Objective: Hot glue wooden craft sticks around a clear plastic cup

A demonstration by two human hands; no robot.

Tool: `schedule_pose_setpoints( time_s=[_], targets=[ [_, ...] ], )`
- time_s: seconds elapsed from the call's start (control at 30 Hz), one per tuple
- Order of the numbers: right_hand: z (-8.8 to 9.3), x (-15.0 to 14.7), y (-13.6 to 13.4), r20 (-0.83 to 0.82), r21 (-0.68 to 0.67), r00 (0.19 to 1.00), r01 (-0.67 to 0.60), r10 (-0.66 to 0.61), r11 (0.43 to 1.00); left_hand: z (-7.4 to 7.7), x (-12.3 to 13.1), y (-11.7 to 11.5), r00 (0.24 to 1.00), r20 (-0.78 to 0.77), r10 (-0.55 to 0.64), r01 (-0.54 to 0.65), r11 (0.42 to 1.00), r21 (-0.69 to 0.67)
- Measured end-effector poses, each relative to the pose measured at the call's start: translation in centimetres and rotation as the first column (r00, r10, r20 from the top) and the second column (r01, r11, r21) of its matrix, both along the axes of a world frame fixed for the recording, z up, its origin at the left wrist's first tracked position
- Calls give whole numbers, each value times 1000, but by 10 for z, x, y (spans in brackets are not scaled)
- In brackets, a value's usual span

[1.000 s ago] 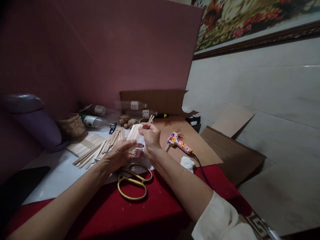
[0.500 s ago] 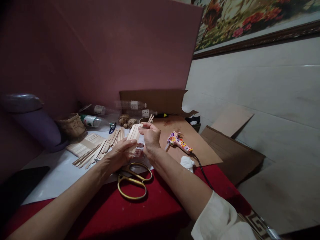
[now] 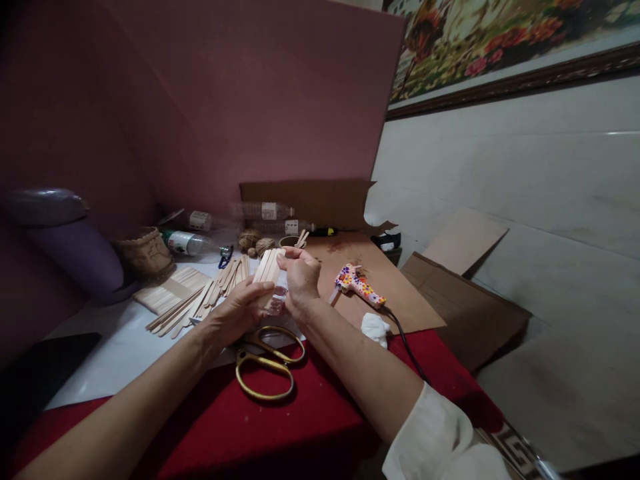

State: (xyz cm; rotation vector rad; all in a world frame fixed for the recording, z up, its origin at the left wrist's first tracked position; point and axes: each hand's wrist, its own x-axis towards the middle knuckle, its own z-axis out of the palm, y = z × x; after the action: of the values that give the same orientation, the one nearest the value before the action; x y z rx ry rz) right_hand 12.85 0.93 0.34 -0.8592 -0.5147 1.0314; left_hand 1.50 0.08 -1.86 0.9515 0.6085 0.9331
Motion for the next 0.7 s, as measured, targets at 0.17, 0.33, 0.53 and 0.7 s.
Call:
schedule_pose_setpoints(
  time_s=[0.17,0.33,0.53,0.7],
  targets=[
    [1,-2,0,-15,-6,1000,-14,14,1000,3,2,-2,999,-25,30,-30,1000,8],
    [-1,-1,1,23,52,1000,-20,19,998,5,5,-4,995,-48,87,-85,996,33],
    [-3,1,-2,158,4,985,-66,64,998,7,4,-2,988,-29,151,-147,982,119],
    [-1,-1,-6,143,71,976,-173,162,982,0,2,3,979,-22,203,-198,969,150]
  ],
)
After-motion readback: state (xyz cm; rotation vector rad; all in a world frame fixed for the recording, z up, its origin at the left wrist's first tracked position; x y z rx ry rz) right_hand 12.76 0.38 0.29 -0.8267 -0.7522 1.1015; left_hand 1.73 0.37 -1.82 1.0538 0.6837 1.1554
